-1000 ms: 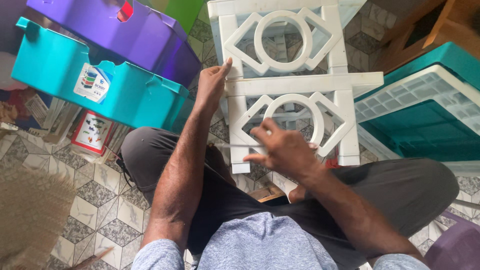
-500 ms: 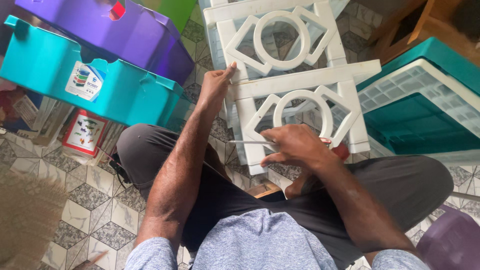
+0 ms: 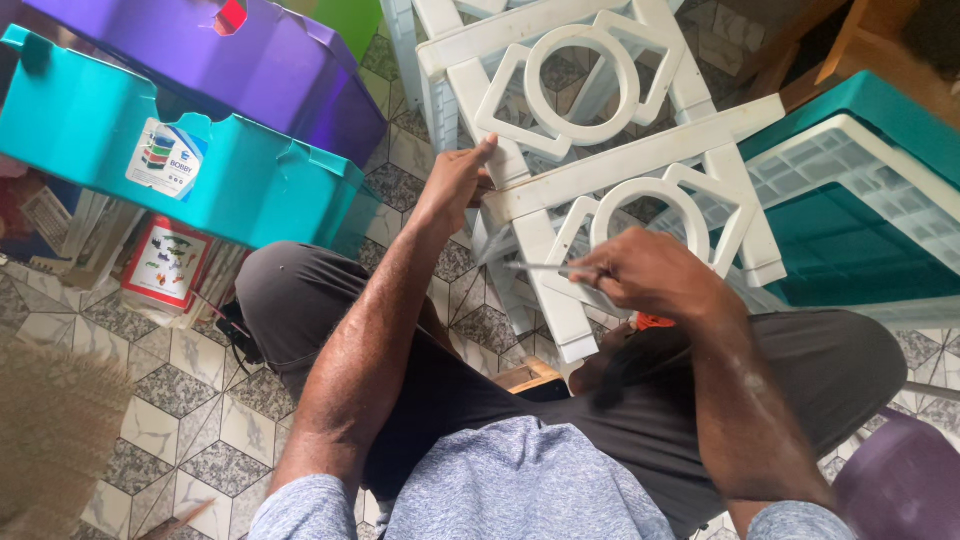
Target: The person sits on the floor and uses a screwdriver to remove screws from a white plastic chair. They detach the seat frame from the legs and set the separated parts aside on the tiled floor.
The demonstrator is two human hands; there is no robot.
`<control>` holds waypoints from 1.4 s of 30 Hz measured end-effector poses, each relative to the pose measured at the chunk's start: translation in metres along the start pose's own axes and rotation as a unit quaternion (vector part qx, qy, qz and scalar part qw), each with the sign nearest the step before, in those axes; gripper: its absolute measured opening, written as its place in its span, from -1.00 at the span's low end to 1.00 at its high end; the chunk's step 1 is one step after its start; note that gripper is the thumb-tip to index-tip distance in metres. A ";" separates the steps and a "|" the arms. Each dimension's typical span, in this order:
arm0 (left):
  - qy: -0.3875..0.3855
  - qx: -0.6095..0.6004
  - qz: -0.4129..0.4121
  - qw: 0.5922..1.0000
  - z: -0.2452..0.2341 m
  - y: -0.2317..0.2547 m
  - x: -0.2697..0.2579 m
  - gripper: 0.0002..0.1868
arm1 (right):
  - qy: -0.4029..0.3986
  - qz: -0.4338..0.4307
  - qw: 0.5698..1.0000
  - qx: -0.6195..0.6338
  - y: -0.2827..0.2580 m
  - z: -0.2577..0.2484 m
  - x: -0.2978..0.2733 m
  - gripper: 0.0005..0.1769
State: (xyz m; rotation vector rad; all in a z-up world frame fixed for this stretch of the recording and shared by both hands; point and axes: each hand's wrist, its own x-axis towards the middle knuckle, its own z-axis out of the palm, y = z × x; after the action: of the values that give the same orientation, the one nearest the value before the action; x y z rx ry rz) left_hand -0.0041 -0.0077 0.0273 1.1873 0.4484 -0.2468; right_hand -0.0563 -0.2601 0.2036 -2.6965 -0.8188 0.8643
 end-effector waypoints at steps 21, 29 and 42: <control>0.191 0.056 0.103 0.975 0.022 0.002 0.054 -0.17 | 0.345 0.014 0.934 -0.093 -0.040 0.056 0.124 -0.60; 0.195 0.099 0.118 0.969 0.020 -0.002 0.064 -0.11 | 0.321 -0.032 0.937 -0.132 -0.021 0.048 0.137 -0.44; 0.260 0.074 0.151 0.951 0.019 -0.001 0.072 -0.20 | 0.313 -0.096 0.930 -0.165 -0.009 0.050 0.127 -0.54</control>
State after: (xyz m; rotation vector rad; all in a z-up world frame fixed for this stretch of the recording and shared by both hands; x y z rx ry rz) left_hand 0.0631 -0.0226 -0.0014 1.4495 0.7051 0.3120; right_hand -0.0038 -0.1802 0.1051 -2.8185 -1.0997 -0.2088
